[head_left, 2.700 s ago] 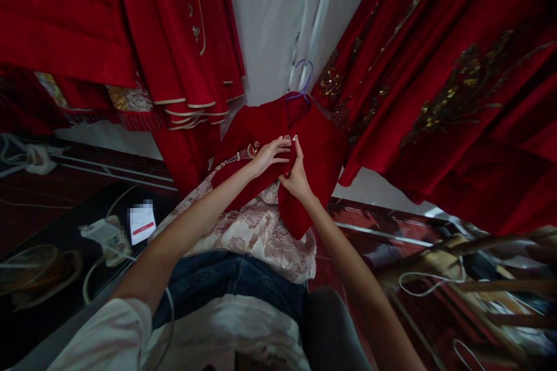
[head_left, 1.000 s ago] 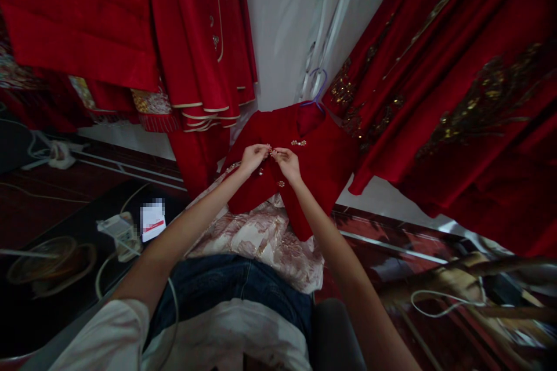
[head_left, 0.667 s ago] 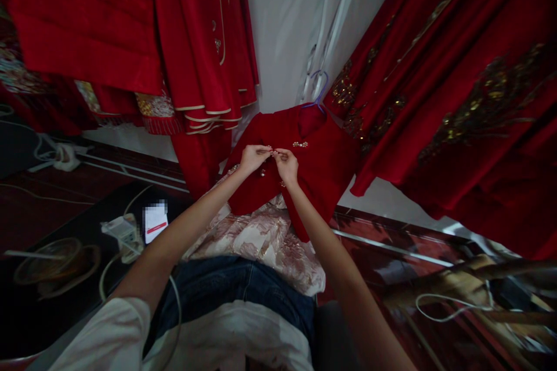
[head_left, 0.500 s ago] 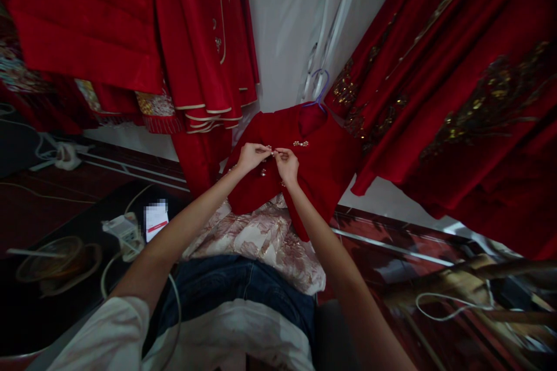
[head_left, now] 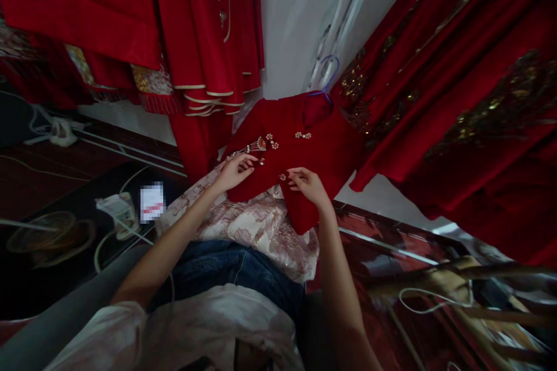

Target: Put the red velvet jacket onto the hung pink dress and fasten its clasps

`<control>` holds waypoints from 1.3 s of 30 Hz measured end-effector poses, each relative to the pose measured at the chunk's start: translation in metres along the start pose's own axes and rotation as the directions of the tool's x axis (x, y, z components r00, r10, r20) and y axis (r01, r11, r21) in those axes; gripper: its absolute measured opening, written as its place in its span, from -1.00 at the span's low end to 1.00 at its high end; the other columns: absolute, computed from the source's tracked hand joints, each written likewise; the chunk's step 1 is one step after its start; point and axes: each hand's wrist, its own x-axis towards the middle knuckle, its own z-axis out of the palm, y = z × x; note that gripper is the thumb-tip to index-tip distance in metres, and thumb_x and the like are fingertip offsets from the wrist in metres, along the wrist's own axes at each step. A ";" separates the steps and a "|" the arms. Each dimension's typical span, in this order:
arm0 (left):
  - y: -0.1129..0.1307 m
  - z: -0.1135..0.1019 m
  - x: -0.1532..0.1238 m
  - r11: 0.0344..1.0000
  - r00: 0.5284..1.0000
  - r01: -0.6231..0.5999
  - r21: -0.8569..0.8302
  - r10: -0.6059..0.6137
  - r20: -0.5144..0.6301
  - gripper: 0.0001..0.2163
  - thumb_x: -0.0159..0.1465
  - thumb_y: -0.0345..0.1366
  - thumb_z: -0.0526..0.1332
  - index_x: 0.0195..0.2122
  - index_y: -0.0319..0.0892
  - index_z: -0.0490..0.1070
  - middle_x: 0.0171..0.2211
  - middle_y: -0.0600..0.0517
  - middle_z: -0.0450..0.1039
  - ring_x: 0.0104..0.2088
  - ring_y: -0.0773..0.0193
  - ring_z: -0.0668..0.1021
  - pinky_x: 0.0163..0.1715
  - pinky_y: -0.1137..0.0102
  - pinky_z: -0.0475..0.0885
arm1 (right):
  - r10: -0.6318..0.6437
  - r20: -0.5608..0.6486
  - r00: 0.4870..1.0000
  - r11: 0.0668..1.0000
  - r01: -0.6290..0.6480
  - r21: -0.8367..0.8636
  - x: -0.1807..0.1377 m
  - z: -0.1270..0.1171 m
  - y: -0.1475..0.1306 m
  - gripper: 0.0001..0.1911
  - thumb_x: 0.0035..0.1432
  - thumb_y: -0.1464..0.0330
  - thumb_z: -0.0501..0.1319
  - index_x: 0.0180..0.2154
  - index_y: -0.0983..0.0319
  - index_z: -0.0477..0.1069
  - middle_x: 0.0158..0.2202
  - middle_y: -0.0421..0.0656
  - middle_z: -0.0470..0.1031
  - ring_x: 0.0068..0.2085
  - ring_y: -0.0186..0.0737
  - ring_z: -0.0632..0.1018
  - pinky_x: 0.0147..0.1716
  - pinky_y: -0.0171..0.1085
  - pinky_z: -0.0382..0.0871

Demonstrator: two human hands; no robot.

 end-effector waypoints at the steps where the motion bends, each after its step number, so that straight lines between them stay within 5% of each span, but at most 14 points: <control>1: -0.003 0.002 -0.005 1.000 1.000 -0.008 0.017 0.008 -0.003 -0.74 0.19 -0.32 0.24 -0.08 -0.15 0.44 -0.25 0.02 0.45 -0.27 0.35 0.49 -0.31 0.47 0.38 | 0.026 -0.005 1.000 0.999 -0.026 -0.037 -0.002 0.001 0.003 -0.74 0.08 0.24 0.28 -0.20 0.24 0.46 -0.35 -0.15 0.52 -0.43 -0.38 0.55 -0.45 -0.36 0.53; 7: 0.000 0.027 -0.002 0.992 0.994 -0.016 0.129 0.029 -0.105 -0.73 0.16 -0.34 0.27 -0.08 -0.13 0.42 -0.25 0.03 0.45 -0.36 0.38 0.47 -0.36 0.47 0.37 | -0.045 -0.079 0.996 0.958 0.021 -0.287 0.004 0.022 0.016 -0.81 0.11 0.33 0.24 -0.21 0.23 0.41 -0.43 -0.20 0.50 -0.44 -0.34 0.53 -0.43 -0.33 0.49; 13: 0.012 0.035 0.024 0.984 1.000 -0.008 0.180 0.003 0.029 -0.89 0.10 -0.41 0.29 -0.31 -0.20 0.47 -0.44 0.06 0.48 -0.43 0.36 0.50 -0.39 0.47 0.40 | -0.125 -0.118 0.985 0.910 0.067 -0.408 0.006 0.031 0.019 -0.79 0.02 0.42 0.25 -0.23 0.24 0.38 -0.41 -0.20 0.47 -0.41 -0.31 0.52 -0.32 -0.30 0.45; 19: 0.008 0.035 0.019 0.984 0.998 0.050 0.173 -0.041 -0.054 -0.91 0.15 -0.37 0.26 -0.30 -0.20 0.51 -0.39 0.00 0.56 -0.39 0.32 0.57 -0.32 0.42 0.47 | -0.301 -0.227 0.926 0.784 0.104 -0.612 0.002 0.046 0.024 -0.77 -0.09 0.43 0.23 -0.30 0.19 0.29 -0.27 -0.13 0.42 -0.35 -0.25 0.48 -0.33 -0.27 0.42; 28: 0.003 0.038 0.016 0.994 0.985 0.107 0.009 -0.104 -0.140 -0.88 0.13 -0.37 0.27 -0.30 -0.23 0.52 -0.37 -0.04 0.59 -0.37 0.30 0.60 -0.25 0.37 0.52 | -0.291 -0.218 0.932 0.936 0.230 -0.265 0.004 0.055 -0.003 -0.71 -0.11 0.35 0.29 -0.28 0.19 0.29 -0.41 -0.24 0.46 -0.42 -0.29 0.52 -0.42 -0.34 0.43; 34: 0.005 0.038 0.021 0.966 0.976 0.155 -0.208 -0.182 -0.117 -0.83 0.05 -0.47 0.27 -0.30 -0.28 0.54 -0.35 -0.05 0.60 -0.35 0.30 0.60 -0.21 0.37 0.51 | -0.345 -0.155 0.926 0.917 0.297 -0.266 0.026 0.067 -0.005 -0.75 -0.06 0.33 0.29 -0.28 0.22 0.34 -0.41 -0.22 0.45 -0.43 -0.32 0.50 -0.41 -0.33 0.47; 39: 0.006 0.034 0.021 0.960 0.976 0.170 -0.223 -0.195 -0.096 -0.83 0.05 -0.46 0.27 -0.31 -0.30 0.55 -0.31 -0.09 0.61 -0.33 0.27 0.61 -0.18 0.33 0.51 | -0.323 -0.229 0.918 0.937 0.277 -0.212 0.033 0.069 0.002 -0.80 0.04 0.27 0.26 -0.28 0.23 0.42 -0.34 -0.16 0.49 -0.35 -0.31 0.52 -0.31 -0.31 0.49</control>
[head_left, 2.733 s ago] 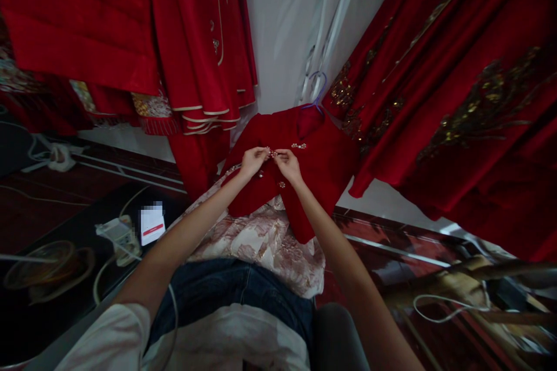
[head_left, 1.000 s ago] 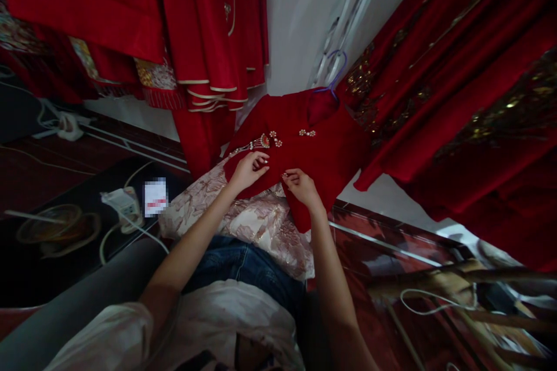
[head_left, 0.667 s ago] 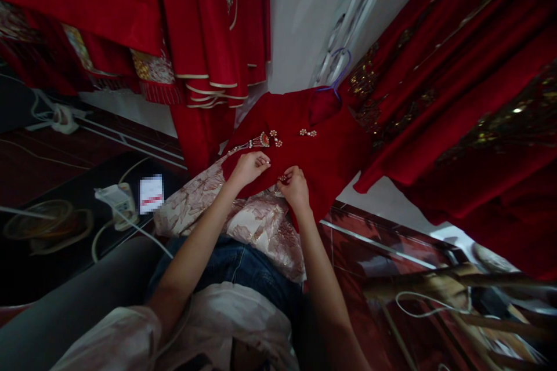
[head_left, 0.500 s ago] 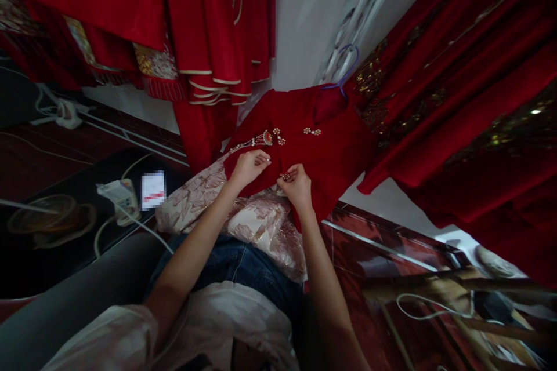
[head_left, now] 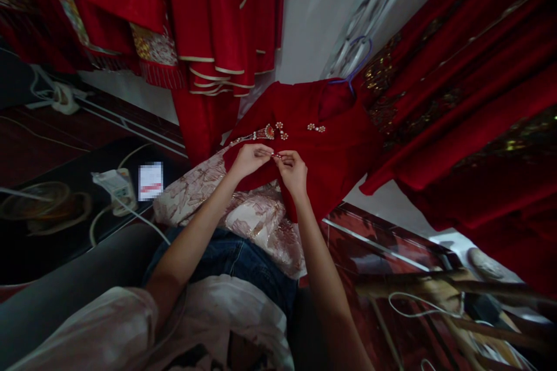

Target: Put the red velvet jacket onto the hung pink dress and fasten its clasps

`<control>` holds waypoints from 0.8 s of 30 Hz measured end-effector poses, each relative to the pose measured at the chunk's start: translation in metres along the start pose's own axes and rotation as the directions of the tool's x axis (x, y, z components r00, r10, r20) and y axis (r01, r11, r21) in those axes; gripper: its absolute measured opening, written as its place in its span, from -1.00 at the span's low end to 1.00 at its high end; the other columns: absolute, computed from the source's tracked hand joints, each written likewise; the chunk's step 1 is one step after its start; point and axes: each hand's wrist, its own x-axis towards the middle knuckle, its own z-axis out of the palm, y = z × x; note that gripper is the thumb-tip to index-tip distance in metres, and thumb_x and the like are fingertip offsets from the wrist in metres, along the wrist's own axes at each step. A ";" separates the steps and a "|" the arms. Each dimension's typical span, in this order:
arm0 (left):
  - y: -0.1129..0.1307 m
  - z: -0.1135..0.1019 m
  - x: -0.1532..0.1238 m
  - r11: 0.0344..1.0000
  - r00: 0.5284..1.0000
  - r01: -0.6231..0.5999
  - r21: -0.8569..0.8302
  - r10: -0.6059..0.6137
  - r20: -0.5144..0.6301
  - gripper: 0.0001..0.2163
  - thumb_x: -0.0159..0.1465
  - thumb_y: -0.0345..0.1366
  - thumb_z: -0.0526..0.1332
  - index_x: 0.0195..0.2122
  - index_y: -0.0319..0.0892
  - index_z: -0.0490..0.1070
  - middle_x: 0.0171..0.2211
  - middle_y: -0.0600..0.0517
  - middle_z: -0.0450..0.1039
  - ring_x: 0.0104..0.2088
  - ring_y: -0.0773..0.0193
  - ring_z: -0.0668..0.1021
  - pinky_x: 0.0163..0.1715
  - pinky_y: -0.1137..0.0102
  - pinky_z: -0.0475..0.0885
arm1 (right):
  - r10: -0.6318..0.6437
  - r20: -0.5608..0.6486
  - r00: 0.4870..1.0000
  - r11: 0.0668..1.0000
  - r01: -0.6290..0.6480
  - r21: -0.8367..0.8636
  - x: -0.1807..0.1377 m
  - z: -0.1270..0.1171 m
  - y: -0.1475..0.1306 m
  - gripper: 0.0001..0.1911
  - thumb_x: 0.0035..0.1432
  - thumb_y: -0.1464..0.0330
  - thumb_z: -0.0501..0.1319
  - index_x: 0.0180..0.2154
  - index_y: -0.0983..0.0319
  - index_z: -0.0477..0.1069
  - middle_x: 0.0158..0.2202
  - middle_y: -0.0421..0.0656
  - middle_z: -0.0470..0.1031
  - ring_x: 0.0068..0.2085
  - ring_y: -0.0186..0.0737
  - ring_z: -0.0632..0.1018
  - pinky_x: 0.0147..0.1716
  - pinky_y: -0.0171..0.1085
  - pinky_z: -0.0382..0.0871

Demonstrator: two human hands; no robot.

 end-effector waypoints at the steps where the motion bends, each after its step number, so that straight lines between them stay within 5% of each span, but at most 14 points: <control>1: 0.000 0.000 0.000 1.000 1.000 -0.003 0.002 0.003 0.006 -0.83 0.05 -0.45 0.28 -0.30 -0.30 0.55 -0.31 -0.09 0.61 -0.32 0.27 0.61 -0.18 0.33 0.51 | -0.001 -0.011 1.000 1.000 0.001 0.004 0.000 0.000 0.000 -0.81 0.05 0.27 0.25 -0.28 0.23 0.44 -0.34 -0.16 0.50 -0.34 -0.31 0.52 -0.29 -0.31 0.49; 10: -0.007 0.001 -0.001 0.999 1.000 -0.021 -0.025 0.021 -0.012 -0.77 0.03 -0.26 0.37 -0.30 -0.27 0.58 -0.29 -0.10 0.62 -0.29 0.23 0.62 -0.12 0.27 0.52 | -0.073 -0.015 0.997 0.991 0.071 -0.112 0.000 0.000 -0.009 -0.84 0.14 0.34 0.18 -0.26 0.23 0.49 -0.28 -0.13 0.48 -0.35 -0.31 0.51 -0.29 -0.31 0.50; 19: -0.010 0.001 -0.002 1.000 0.998 0.007 -0.016 -0.008 -0.060 -0.79 0.03 -0.28 0.36 -0.33 -0.27 0.59 -0.31 -0.09 0.62 -0.31 0.21 0.63 -0.12 0.23 0.52 | -0.158 0.032 0.987 0.968 0.161 -0.194 0.009 0.000 -0.012 -0.87 0.15 0.38 0.16 -0.28 0.22 0.47 -0.31 -0.15 0.41 -0.36 -0.33 0.48 -0.29 -0.33 0.48; 24: -0.009 0.001 -0.002 1.000 1.000 -0.020 0.008 0.020 0.008 -0.77 0.04 -0.32 0.34 -0.26 -0.29 0.54 -0.33 -0.08 0.60 -0.33 0.26 0.61 -0.15 0.29 0.51 | -0.062 0.093 0.994 0.996 0.067 -0.054 0.000 -0.014 -0.004 -0.79 0.12 0.34 0.21 -0.17 0.23 0.42 -0.20 -0.12 0.45 -0.30 -0.34 0.52 -0.25 -0.29 0.52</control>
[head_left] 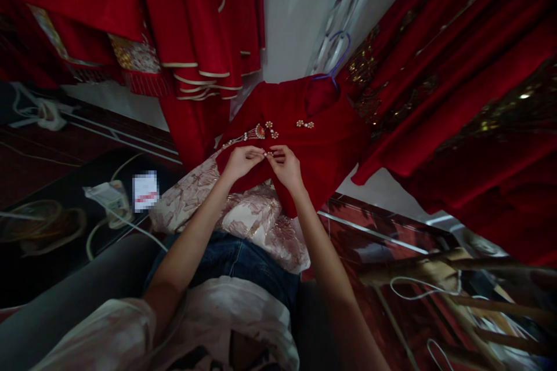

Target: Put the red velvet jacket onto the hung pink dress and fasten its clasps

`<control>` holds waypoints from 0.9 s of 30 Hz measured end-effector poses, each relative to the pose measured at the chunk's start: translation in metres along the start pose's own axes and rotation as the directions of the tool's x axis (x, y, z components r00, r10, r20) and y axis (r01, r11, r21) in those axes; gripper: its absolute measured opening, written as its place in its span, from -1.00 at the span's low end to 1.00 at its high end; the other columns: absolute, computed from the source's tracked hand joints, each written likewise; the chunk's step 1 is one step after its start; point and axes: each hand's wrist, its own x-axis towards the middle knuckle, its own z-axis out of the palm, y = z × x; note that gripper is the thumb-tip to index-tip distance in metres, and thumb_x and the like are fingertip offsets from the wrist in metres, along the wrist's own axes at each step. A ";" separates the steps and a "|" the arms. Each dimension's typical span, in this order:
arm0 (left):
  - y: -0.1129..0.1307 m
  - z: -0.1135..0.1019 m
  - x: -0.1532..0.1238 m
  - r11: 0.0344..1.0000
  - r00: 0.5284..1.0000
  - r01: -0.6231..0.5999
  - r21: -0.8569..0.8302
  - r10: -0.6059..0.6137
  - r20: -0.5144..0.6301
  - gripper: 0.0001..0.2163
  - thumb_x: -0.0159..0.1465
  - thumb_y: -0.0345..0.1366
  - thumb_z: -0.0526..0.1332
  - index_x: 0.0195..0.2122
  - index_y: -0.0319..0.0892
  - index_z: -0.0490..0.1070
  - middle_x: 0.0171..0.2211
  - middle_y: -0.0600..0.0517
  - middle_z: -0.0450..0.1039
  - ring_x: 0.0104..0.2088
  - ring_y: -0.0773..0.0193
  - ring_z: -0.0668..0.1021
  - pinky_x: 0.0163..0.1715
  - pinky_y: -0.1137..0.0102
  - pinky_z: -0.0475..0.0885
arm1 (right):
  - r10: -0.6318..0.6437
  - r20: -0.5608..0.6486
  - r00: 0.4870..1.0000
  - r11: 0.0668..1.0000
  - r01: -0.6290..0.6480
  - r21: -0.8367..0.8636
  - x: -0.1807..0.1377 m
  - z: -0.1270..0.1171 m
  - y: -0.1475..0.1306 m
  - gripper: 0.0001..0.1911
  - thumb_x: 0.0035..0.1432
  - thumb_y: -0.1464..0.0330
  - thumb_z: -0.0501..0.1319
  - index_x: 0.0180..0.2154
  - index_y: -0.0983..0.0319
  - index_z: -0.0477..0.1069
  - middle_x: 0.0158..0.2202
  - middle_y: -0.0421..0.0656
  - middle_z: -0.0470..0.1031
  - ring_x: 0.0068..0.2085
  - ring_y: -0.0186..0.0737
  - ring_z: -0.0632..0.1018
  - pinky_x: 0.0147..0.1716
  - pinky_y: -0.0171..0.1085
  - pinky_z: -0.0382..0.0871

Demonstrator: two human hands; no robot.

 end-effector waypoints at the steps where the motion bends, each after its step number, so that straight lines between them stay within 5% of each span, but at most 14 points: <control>1: 0.001 -0.001 0.000 1.000 1.000 -0.009 0.013 0.009 0.005 -0.73 0.05 -0.33 0.33 -0.20 -0.29 0.52 -0.34 -0.06 0.60 -0.33 0.28 0.61 -0.17 0.31 0.51 | 0.034 0.027 0.999 0.997 -0.036 0.067 -0.005 -0.005 0.002 -0.75 0.12 0.32 0.22 -0.13 0.22 0.41 -0.17 -0.12 0.47 -0.27 -0.33 0.54 -0.24 -0.28 0.53; 7: 0.009 -0.005 0.001 0.979 0.991 -0.079 0.186 0.098 -0.096 -0.79 0.09 -0.36 0.30 -0.21 -0.22 0.50 -0.25 -0.04 0.57 -0.32 0.33 0.56 -0.26 0.41 0.48 | 0.120 0.042 0.992 0.965 -0.127 0.228 -0.027 -0.029 0.001 -0.69 0.12 0.22 0.24 -0.11 0.19 0.38 -0.03 -0.10 0.48 -0.19 -0.30 0.58 -0.22 -0.25 0.56; 17: 0.014 0.002 -0.012 0.857 0.976 -0.204 0.473 0.215 0.033 -0.82 0.18 -0.23 0.30 -0.20 -0.12 0.53 -0.23 -0.01 0.45 -0.32 0.31 0.51 -0.31 0.41 0.46 | 0.065 0.114 0.991 0.978 -0.086 0.190 -0.028 -0.038 -0.018 -0.72 0.15 0.22 0.21 -0.11 0.19 0.41 -0.04 -0.11 0.51 -0.23 -0.31 0.60 -0.24 -0.30 0.53; 27: 0.014 0.009 -0.009 0.929 0.983 -0.159 0.334 0.178 -0.030 -0.86 0.15 -0.24 0.33 -0.31 -0.17 0.51 -0.31 0.00 0.57 -0.32 0.28 0.58 -0.23 0.37 0.50 | 0.046 0.147 0.988 0.972 -0.078 0.220 -0.030 -0.045 -0.028 -0.77 0.16 0.22 0.21 -0.18 0.19 0.43 -0.16 -0.15 0.56 -0.21 -0.31 0.59 -0.21 -0.28 0.51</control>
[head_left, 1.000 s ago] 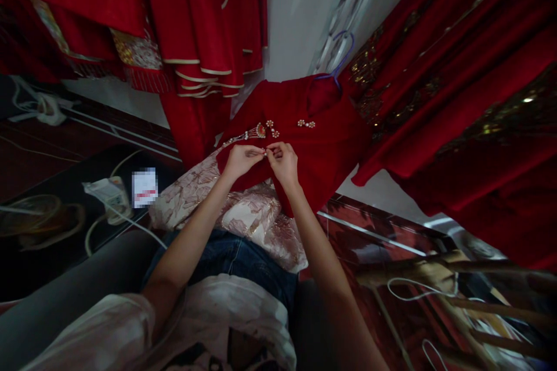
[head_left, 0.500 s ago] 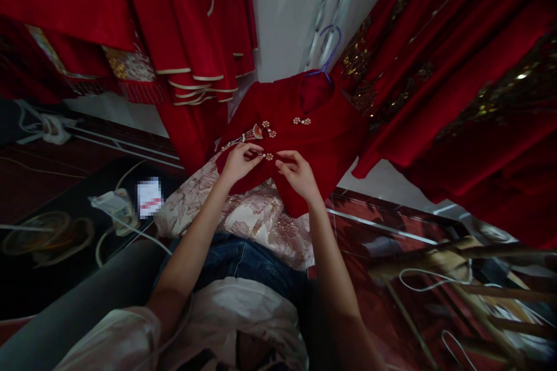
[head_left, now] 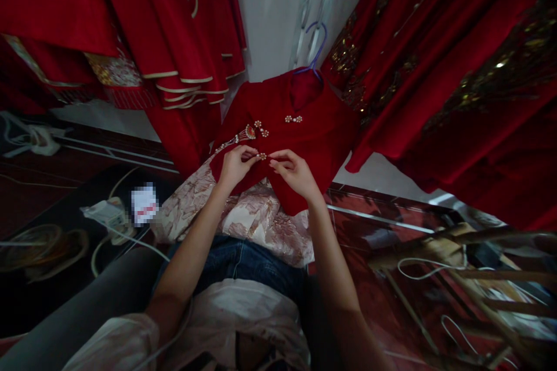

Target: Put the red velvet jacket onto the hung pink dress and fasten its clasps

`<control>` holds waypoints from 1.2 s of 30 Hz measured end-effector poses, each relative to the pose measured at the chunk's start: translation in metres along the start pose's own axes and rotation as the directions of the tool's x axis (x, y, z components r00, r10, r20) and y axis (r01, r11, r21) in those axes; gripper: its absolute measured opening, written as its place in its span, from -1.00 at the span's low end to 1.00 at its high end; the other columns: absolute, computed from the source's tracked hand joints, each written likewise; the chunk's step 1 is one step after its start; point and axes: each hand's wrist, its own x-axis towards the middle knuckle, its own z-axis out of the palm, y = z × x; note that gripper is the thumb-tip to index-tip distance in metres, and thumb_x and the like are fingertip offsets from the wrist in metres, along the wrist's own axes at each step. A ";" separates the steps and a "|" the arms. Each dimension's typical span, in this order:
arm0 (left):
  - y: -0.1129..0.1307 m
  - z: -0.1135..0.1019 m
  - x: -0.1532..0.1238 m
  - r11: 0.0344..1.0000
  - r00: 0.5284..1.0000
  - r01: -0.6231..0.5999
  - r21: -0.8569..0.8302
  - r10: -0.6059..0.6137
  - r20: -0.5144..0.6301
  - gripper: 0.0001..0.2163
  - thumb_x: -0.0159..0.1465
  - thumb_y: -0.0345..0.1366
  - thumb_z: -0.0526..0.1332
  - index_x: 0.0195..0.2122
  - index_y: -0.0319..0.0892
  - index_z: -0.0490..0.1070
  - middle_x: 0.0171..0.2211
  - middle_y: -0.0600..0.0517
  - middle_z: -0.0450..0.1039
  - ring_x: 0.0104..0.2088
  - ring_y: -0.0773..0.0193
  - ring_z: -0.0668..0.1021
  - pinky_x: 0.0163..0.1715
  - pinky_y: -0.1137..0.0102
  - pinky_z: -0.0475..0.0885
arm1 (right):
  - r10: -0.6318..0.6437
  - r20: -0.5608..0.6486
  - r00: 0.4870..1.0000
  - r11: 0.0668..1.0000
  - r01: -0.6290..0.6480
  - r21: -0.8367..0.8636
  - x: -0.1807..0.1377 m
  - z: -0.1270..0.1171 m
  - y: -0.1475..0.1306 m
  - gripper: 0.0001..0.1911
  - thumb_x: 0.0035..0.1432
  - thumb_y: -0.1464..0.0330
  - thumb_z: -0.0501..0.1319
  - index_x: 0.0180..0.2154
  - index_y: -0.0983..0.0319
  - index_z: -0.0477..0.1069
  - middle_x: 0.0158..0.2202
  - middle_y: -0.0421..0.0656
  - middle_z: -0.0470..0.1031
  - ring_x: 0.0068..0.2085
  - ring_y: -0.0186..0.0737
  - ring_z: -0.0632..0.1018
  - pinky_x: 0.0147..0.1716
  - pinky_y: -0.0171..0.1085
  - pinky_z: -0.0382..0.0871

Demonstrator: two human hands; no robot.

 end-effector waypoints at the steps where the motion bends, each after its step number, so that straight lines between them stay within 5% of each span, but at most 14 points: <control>1: 0.000 0.000 0.000 1.000 1.000 0.016 -0.013 -0.016 0.001 -0.84 0.14 -0.22 0.33 -0.31 -0.18 0.51 -0.31 -0.01 0.57 -0.33 0.28 0.58 -0.23 0.37 0.50 | -0.006 0.001 1.000 1.000 0.006 0.001 0.000 0.000 0.000 -0.77 0.16 0.22 0.21 -0.19 0.19 0.43 -0.16 -0.15 0.56 -0.20 -0.30 0.59 -0.20 -0.27 0.51; 11: -0.002 0.006 0.004 0.999 1.000 0.010 -0.053 -0.008 0.025 -0.87 0.15 -0.24 0.30 -0.39 -0.18 0.45 -0.40 0.04 0.53 -0.41 0.33 0.54 -0.32 0.42 0.47 | -0.009 -0.010 1.000 1.000 0.009 -0.025 0.000 -0.008 0.001 -0.78 0.16 0.23 0.22 -0.19 0.19 0.46 -0.16 -0.14 0.56 -0.21 -0.30 0.59 -0.20 -0.26 0.51; 14: -0.002 0.001 0.027 0.999 0.988 -0.041 -0.034 0.046 0.150 -0.87 0.15 -0.25 0.29 -0.33 -0.19 0.46 -0.36 0.02 0.51 -0.39 0.32 0.54 -0.32 0.42 0.46 | -0.010 -0.014 1.000 1.000 0.010 -0.028 0.000 -0.013 -0.002 -0.79 0.16 0.24 0.22 -0.19 0.19 0.47 -0.16 -0.14 0.56 -0.18 -0.29 0.59 -0.19 -0.25 0.51; 18: 0.001 -0.011 0.071 0.943 0.967 -0.241 0.228 0.215 0.135 -0.78 0.17 -0.27 0.28 -0.15 -0.14 0.48 -0.14 -0.06 0.40 -0.21 0.21 0.48 -0.20 0.31 0.44 | -0.025 -0.022 0.999 1.000 0.025 -0.018 -0.002 -0.018 -0.006 -0.79 0.16 0.24 0.22 -0.18 0.19 0.46 -0.16 -0.14 0.56 -0.17 -0.29 0.59 -0.18 -0.26 0.51; 26: 0.019 -0.023 0.119 0.670 0.773 -0.613 0.418 0.401 0.492 -0.84 0.24 -0.25 0.20 -0.24 -0.16 0.53 -0.08 -0.10 0.33 -0.02 0.05 0.34 0.00 0.16 0.28 | -0.038 0.002 0.999 0.999 0.038 -0.031 -0.003 -0.019 -0.006 -0.78 0.17 0.23 0.22 -0.18 0.19 0.46 -0.18 -0.14 0.56 -0.20 -0.29 0.58 -0.16 -0.23 0.51; 30: 0.028 -0.025 0.138 0.581 0.675 -0.706 0.404 0.380 0.633 -0.82 0.21 -0.18 0.23 -0.30 -0.17 0.54 -0.07 -0.07 0.37 0.00 0.08 0.33 0.10 0.12 0.17 | -0.029 0.010 1.000 0.998 0.030 -0.049 -0.003 -0.024 -0.006 -0.78 0.16 0.22 0.23 -0.18 0.18 0.46 -0.17 -0.12 0.56 -0.18 -0.27 0.58 -0.15 -0.23 0.50; 36: 0.042 -0.029 0.155 0.438 0.553 -0.805 0.399 0.314 0.771 -0.79 0.20 -0.13 0.24 -0.33 -0.14 0.56 -0.08 -0.08 0.38 -0.01 0.09 0.33 -0.03 0.25 0.24 | -0.031 0.030 0.999 0.998 0.032 -0.048 -0.007 -0.030 -0.011 -0.77 0.19 0.21 0.22 -0.16 0.17 0.45 -0.14 -0.13 0.56 -0.15 -0.25 0.57 -0.14 -0.22 0.48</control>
